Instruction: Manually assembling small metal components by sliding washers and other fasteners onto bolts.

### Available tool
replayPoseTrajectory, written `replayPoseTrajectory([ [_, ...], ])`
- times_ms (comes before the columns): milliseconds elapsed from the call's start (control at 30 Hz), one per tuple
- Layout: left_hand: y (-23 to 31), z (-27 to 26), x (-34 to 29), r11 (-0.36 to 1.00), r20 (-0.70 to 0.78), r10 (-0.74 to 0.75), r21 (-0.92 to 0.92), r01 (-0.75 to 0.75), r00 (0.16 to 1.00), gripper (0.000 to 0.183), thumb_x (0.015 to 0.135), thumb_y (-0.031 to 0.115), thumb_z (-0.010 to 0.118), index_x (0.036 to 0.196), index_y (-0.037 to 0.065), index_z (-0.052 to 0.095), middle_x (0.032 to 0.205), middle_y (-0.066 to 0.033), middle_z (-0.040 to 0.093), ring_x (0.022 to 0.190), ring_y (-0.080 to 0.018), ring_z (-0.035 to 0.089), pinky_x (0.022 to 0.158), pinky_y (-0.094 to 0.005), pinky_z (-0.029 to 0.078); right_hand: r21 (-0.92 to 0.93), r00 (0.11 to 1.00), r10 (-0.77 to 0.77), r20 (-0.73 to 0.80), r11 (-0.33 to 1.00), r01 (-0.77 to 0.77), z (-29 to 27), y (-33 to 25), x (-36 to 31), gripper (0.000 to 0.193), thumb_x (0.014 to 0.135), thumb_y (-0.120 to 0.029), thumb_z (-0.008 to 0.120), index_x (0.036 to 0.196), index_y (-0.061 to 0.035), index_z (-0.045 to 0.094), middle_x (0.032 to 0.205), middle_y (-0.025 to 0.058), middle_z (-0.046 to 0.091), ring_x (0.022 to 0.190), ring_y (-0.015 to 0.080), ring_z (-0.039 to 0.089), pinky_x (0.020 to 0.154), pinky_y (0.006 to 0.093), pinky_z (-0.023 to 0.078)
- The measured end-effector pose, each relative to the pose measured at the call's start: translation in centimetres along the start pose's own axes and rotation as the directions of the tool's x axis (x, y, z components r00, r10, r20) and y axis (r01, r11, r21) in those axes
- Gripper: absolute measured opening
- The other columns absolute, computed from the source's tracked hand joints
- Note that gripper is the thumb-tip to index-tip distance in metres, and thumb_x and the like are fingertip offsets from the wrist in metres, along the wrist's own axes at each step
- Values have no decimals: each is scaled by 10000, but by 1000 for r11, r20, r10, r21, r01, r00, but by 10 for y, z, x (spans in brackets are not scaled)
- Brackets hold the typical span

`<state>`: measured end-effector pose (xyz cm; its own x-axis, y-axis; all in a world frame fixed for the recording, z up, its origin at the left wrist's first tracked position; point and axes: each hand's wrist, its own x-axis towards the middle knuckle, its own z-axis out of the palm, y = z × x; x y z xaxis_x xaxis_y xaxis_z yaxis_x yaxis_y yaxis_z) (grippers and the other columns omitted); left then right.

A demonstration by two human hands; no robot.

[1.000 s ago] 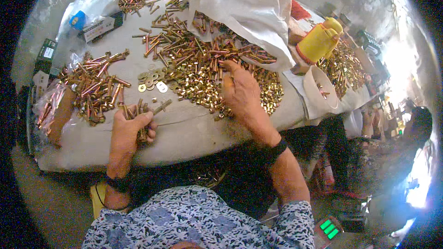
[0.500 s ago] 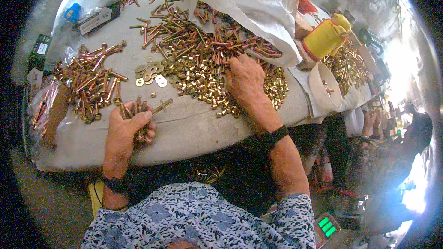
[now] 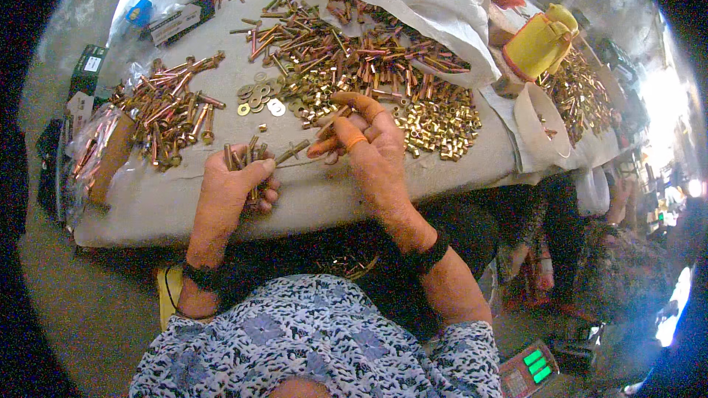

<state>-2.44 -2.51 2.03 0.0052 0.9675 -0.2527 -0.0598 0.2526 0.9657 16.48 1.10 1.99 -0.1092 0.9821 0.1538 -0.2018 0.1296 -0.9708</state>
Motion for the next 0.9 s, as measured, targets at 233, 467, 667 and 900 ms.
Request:
replayPoseTrajectory([
  [233,1,4,-1,999,-18,17,32,-17,1000,142,807,149,603,852,26,548,638,-68,587,479,-115,557,416,-233,465,53,1000,-15,26,999,13,4,1,-6,297,897,-97,470,1149,52,425,903,172,615,702,233,653,561,252,473],
  [467,0,5,-2,998,-20,43,47,-42,999,132,808,145,592,837,28,539,626,-66,584,470,-116,552,417,-235,464,104,999,31,31,994,-34,0,5,-7,284,894,-99,474,1136,44,427,949,195,611,705,238,654,560,258,476],
  [667,0,4,-2,998,-8,44,54,-44,999,150,801,137,607,845,-3,573,649,-68,589,501,-107,571,431,-221,476,175,993,57,100,982,-74,-1,9,-8,296,881,-94,489,1140,38,429,989,211,606,727,246,654,580,262,491],
  [900,-1,3,-3,998,-23,50,34,-50,998,142,799,137,610,821,1,576,643,-66,586,496,-107,566,426,-221,469,177,997,70,-12,982,-67,0,8,-9,241,880,-154,535,1031,20,467,943,180,622,652,251,656,503,249,469],
])
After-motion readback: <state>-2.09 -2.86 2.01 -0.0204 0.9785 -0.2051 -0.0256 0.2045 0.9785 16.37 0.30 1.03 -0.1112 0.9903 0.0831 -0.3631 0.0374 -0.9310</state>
